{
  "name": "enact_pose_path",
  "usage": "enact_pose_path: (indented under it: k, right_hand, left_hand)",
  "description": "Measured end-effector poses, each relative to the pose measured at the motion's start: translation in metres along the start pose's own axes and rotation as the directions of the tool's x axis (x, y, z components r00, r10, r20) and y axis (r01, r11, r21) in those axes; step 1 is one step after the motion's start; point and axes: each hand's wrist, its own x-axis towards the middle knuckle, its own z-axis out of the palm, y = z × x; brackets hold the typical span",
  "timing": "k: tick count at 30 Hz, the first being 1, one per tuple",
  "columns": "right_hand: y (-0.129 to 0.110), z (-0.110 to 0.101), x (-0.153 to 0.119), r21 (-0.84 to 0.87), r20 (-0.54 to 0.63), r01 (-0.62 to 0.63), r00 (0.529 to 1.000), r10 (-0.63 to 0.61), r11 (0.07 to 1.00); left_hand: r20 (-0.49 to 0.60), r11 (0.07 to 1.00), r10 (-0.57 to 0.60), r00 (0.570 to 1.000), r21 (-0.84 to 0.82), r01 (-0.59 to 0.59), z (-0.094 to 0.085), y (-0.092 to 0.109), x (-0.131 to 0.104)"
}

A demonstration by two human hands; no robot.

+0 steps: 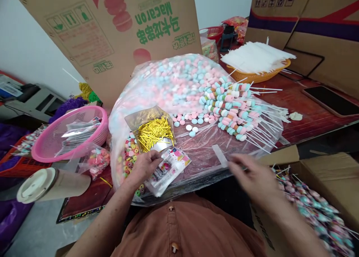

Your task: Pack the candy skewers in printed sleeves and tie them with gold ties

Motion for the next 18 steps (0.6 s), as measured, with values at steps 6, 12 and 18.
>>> enact_pose_path:
  k: [6,12,18]
  right_hand:
    - [-0.07,0.117,0.076,-0.25,0.352,0.416,0.88,-0.318,0.875]
    - [-0.059,0.143,0.07,-0.359,0.424,0.392,0.877,-0.226,0.847]
    - [-0.05,0.122,0.076,-0.182,0.206,0.34,0.931,-0.303,0.923]
  left_hand:
    - [0.001,0.993,0.121,0.993,-0.02,-0.121,-0.024,-0.004,-0.009]
    - [0.045,0.962,-0.039,0.998,0.273,0.026,0.005,0.003,-0.011]
    - [0.135,0.982,0.064,0.989,0.166,-0.087,-0.009,-0.009,-0.001]
